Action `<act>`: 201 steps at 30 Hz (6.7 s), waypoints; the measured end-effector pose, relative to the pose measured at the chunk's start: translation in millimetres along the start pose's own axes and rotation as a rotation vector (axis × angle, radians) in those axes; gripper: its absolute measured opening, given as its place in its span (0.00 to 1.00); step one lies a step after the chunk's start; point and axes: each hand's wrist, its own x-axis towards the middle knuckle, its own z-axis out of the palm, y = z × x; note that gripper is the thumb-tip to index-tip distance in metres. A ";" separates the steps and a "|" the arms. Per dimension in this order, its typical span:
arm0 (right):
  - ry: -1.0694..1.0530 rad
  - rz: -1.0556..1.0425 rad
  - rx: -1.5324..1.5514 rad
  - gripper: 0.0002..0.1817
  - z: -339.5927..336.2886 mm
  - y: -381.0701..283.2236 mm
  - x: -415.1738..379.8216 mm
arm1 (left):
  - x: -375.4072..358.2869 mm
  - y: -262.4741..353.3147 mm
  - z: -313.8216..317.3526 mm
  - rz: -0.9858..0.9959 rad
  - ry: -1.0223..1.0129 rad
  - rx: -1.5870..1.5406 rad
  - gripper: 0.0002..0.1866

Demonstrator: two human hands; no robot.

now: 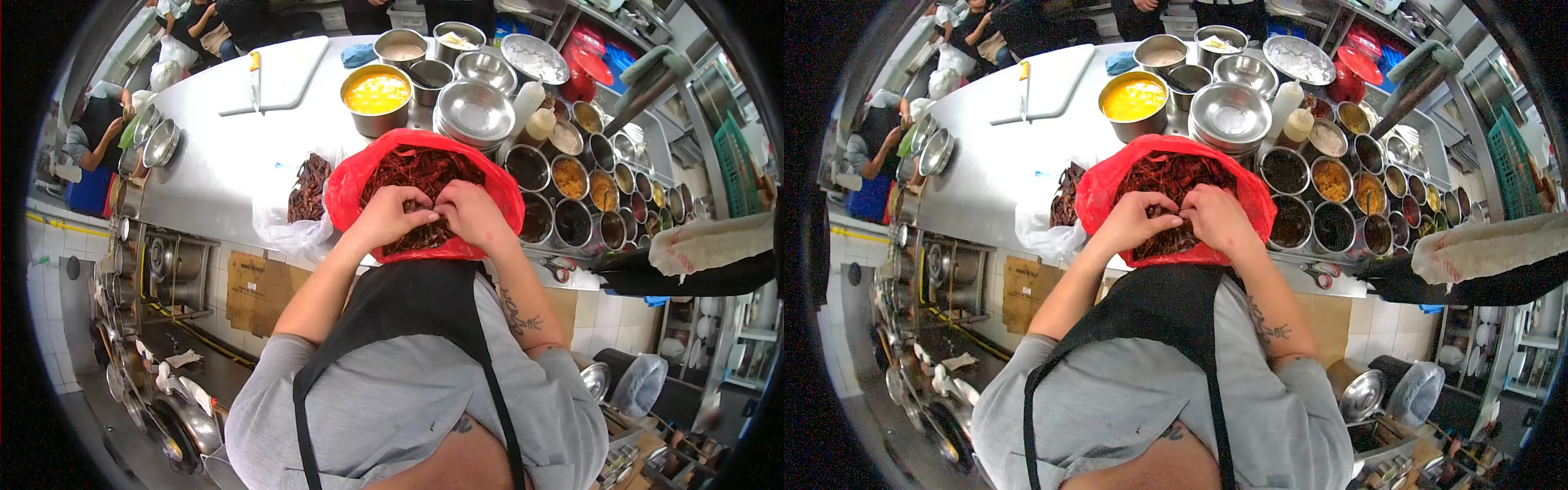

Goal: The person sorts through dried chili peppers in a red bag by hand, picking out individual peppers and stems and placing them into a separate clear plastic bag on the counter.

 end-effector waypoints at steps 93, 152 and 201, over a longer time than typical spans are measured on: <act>1.634 -0.904 -0.501 0.07 -269.1 -221.1 -74.8 | 2.1 -13.3 18.7 -0.281 -0.334 -1.488 0.09; 0.239 0.218 0.779 0.03 34.0 -16.0 -0.7 | -18.9 -16.6 17.3 0.131 0.167 -0.119 0.12; 0.215 0.144 0.495 0.04 18.0 -17.2 -4.2 | -5.6 -17.2 21.8 -0.121 0.149 -1.008 0.07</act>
